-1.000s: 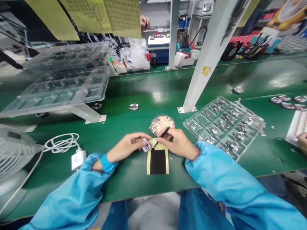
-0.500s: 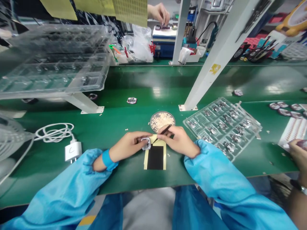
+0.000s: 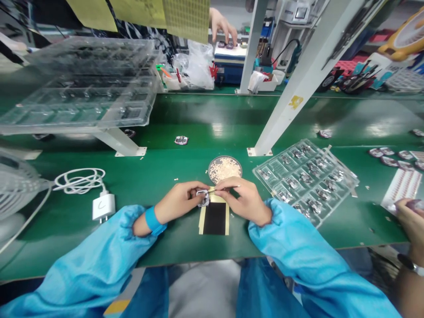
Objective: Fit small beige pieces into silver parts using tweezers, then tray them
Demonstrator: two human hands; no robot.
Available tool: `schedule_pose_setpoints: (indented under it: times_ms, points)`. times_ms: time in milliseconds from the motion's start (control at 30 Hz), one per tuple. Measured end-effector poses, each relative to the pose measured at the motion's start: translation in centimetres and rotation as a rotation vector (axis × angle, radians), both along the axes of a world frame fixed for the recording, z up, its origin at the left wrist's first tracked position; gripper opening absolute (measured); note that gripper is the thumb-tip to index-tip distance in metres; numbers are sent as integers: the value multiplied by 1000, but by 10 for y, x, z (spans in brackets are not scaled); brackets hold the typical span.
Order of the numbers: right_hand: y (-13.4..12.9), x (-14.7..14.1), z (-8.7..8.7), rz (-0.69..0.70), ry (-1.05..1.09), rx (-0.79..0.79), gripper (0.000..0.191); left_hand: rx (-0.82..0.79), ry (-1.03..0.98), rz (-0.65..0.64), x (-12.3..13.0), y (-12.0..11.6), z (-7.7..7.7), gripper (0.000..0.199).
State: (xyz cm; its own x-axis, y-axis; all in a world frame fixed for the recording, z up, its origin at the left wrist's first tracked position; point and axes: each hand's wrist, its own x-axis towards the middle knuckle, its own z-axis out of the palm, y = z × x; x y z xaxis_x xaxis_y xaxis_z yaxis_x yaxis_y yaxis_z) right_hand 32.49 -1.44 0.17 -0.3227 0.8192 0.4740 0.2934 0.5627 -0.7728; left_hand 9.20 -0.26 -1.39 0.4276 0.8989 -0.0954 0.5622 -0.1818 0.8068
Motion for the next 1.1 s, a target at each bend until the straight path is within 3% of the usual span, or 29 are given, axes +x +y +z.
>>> schedule_pose_setpoints:
  times_ms: [667, 900, 1100]
  points:
    - [-1, -2, 1, 60, -18, 58, 17, 5, 15, -5, 0, 0, 2, 29]
    - [-2, 0, 4, -41, -25, 2, 9, -23, -49, -17, -3, 1, 2, 37]
    - [0, -1, 5, -25, -64, -30, 7, -97, -89, -28, -5, 4, 5, 31]
